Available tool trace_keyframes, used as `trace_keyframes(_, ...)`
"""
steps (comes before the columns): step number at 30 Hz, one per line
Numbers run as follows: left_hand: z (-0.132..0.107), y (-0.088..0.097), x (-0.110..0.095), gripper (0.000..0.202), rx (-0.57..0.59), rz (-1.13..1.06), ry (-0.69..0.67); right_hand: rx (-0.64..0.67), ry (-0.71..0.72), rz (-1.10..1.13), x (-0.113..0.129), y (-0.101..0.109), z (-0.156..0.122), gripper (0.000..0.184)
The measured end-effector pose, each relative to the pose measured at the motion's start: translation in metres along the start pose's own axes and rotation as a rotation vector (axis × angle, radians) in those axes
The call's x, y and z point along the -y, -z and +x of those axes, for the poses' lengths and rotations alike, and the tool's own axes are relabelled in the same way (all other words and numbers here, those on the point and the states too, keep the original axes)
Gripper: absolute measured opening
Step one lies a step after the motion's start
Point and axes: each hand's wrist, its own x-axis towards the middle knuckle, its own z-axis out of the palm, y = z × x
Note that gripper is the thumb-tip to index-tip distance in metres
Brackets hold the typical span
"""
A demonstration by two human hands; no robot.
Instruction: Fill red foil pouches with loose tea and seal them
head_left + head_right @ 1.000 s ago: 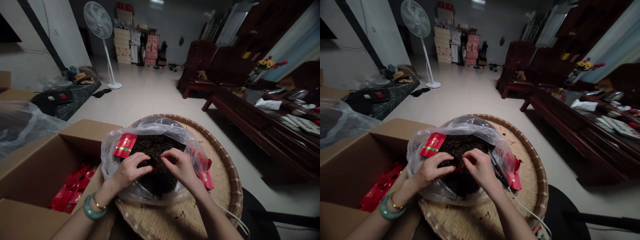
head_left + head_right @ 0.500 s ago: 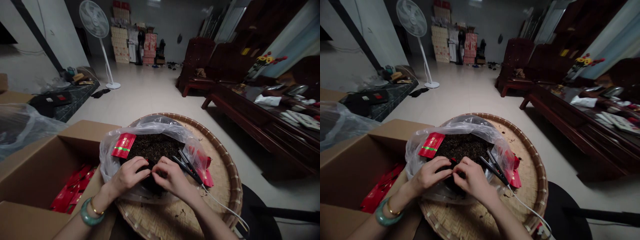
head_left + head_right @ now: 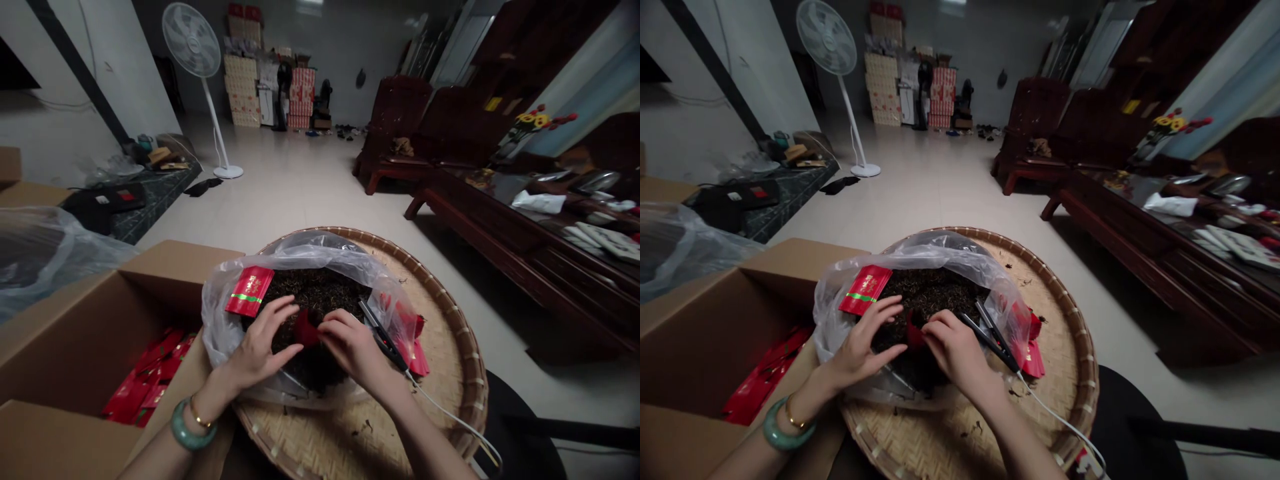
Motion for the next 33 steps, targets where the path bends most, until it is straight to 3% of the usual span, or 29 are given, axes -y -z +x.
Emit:
trace_keyframes(2, -0.002, -0.005, 0.004, 0.071, 0.04, -0.16, 0.203, -0.055, 0.049, 0.072, -0.002, 0.007, -0.002, 0.016)
trace_keyframes(4, -0.001, -0.01, 0.006, 0.071, 0.106, -0.339, 0.364, -0.083, 0.069, 0.106, -0.002, 0.014, -0.005, 0.015)
trace_keyframes(7, 0.004, -0.015, 0.007, 0.045, 0.194, -0.539, 0.558, -0.055, 0.051, 0.105, -0.003, 0.026, -0.009, 0.014)
trace_keyframes(10, 0.007, -0.017, 0.004, 0.027, 0.221, -0.587, 0.652, 0.046, 0.049, 0.071, -0.004, 0.041, -0.01, 0.012)
trace_keyframes(14, 0.006, -0.024, -0.004, 0.027, 0.175, -0.579, 0.645, 0.173, 0.03, 0.054, 0.003, 0.058, -0.011, 0.011)
trace_keyframes(16, 0.004, -0.031, -0.009, 0.025, 0.158, -0.572, 0.634, 0.201, 0.011, 0.034, 0.008, 0.06, -0.011, 0.019)
trace_keyframes(19, 0.001, -0.041, -0.016, 0.024, 0.11, -0.564, 0.619, 0.219, -0.035, -0.037, 0.015, 0.054, -0.009, 0.031)
trace_keyframes(23, -0.001, -0.05, -0.02, 0.022, 0.095, -0.537, 0.587, 0.238, -0.028, -0.152, 0.02, 0.042, -0.007, 0.018)
trace_keyframes(26, -0.003, -0.053, -0.02, 0.016, 0.103, -0.472, 0.532, 0.187, 0.06, -0.225, 0.027, 0.039, -0.01, 0.015)
trace_keyframes(30, -0.008, -0.053, -0.017, 0.016, 0.005, -0.436, 0.432, 0.049, 0.107, -0.347, 0.038, 0.044, -0.02, 0.025)
trace_keyframes(33, -0.011, -0.053, -0.018, 0.014, -0.045, -0.44, 0.366, 0.086, 0.11, -0.449, 0.045, 0.045, -0.024, 0.026)
